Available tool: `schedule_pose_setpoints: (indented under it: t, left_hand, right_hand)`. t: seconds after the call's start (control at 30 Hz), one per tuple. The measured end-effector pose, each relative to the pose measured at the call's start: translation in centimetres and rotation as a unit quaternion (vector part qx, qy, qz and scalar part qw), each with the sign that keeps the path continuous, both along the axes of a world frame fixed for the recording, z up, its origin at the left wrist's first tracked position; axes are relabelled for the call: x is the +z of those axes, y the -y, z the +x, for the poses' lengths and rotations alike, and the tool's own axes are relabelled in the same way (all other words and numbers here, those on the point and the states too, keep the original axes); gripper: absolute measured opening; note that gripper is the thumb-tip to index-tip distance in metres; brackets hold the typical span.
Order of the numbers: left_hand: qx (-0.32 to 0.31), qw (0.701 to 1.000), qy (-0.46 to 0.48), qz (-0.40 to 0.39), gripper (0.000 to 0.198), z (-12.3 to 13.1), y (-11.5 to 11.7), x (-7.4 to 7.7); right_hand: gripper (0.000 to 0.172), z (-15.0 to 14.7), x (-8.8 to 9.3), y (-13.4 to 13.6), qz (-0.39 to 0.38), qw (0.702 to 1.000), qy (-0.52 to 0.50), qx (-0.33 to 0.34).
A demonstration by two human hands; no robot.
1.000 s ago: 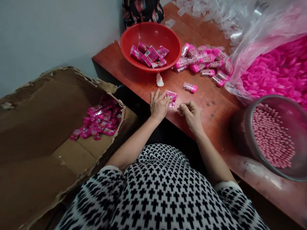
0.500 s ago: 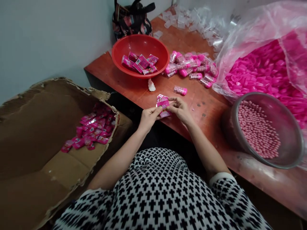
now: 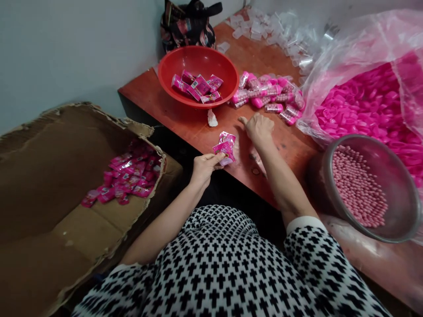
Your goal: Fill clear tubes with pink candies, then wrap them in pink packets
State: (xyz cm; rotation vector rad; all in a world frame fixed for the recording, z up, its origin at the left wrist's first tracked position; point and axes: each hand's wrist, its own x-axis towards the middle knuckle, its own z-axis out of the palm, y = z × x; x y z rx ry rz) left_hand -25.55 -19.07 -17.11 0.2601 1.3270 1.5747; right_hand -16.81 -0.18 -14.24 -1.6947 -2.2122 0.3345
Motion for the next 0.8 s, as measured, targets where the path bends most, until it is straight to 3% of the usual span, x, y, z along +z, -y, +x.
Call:
schedule_pose_setpoints:
  t: [0.2,0.27,0.33,0.4,0.47,0.53,0.63,0.7,0.8]
  left_hand:
    - [0.023,0.997,0.071,-0.002,0.033,-0.5,-0.1,0.3]
    - [0.040,0.993,0.108,0.000,0.033,-0.6,-0.2,0.4]
    - [0.065,0.987,0.150,0.004,0.031,-0.7,-0.3,0.4]
    - [0.088,0.978,0.188,0.014,0.029,-0.7,-0.5,0.5]
    - [0.104,0.971,0.215,0.022,0.027,-0.7,-0.6,0.5]
    - [0.110,0.967,0.228,0.027,0.025,-0.4,-0.8,0.6]
    - [0.108,0.966,0.235,0.025,0.025,0.2,-1.0,0.8]
    - [0.106,0.966,0.236,0.023,0.026,0.7,-1.1,1.0]
    - [0.101,0.965,0.242,0.031,0.025,1.4,-1.2,1.3]
  right_hand:
    - [0.032,3.6,2.1,-0.3,-0.077,0.979,0.181,0.048]
    - [0.034,5.9,2.8,0.7,-0.064,0.981,0.177,0.048]
    - [0.039,7.8,3.0,2.6,-0.044,0.994,0.082,0.049]
    - [0.041,8.9,2.7,5.3,-0.083,0.991,-0.079,0.063]
    - [0.041,8.9,2.1,8.8,-0.150,0.946,-0.274,0.084]
    - [0.037,8.3,1.4,12.4,-0.228,0.877,-0.413,0.093]
    - [0.033,7.1,0.6,16.4,-0.276,0.821,-0.490,0.095]
    - [0.032,6.6,0.1,17.6,-0.279,0.815,-0.500,0.087]
    - [0.030,6.4,-0.6,17.9,-0.256,0.831,-0.489,0.073]
